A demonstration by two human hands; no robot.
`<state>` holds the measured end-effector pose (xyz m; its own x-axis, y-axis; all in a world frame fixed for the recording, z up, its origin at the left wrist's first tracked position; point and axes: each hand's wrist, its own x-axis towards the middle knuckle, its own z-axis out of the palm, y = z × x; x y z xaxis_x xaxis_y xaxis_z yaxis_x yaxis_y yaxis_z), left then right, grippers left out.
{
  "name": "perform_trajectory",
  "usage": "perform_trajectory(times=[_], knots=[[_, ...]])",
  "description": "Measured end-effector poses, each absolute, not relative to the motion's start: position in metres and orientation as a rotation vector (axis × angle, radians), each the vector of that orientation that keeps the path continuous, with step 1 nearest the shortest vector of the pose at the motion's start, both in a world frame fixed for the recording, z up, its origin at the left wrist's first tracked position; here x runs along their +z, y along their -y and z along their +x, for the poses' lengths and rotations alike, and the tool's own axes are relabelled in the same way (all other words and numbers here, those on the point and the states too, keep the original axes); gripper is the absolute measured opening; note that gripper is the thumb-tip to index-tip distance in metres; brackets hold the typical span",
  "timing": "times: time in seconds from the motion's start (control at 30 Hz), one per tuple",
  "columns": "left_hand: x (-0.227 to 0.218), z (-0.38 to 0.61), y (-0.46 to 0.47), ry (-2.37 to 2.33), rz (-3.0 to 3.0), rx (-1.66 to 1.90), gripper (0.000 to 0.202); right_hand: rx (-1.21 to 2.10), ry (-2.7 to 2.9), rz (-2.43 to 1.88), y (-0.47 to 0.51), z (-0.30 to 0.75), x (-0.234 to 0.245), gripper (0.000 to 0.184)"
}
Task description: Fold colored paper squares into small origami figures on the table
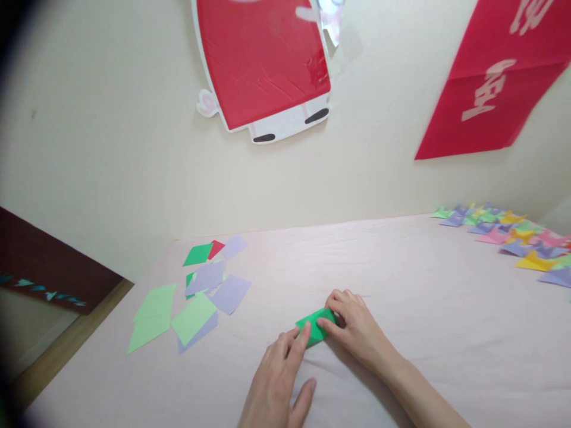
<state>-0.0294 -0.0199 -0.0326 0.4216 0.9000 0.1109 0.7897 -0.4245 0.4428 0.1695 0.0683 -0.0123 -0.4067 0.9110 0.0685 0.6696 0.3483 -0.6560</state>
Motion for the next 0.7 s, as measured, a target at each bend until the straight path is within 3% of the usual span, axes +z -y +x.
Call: perform_trajectory(times=[0.13, 0.27, 0.47, 0.7], knots=[[-0.041, -0.020, 0.026, -1.639, 2.479, 0.489, 0.067, 0.679, 2.179, -1.432, -0.068, 0.164, -0.016, 0.020], [-0.047, -0.009, 0.029, -1.855, 2.580, 0.488, 0.073, 0.598, 2.168, -1.464, -0.069, 0.161, -0.019, 0.021], [-0.056, -0.017, 0.024, -1.489, 2.817, 0.338, 0.077, 0.500, 2.147, -1.482, -0.069, 0.158, -0.023, 0.023], [-0.047, -0.013, 0.023, -1.520, 2.618, 0.269, 0.070, 0.462, 2.154, -1.473, -0.069, 0.157, -0.026, 0.022]])
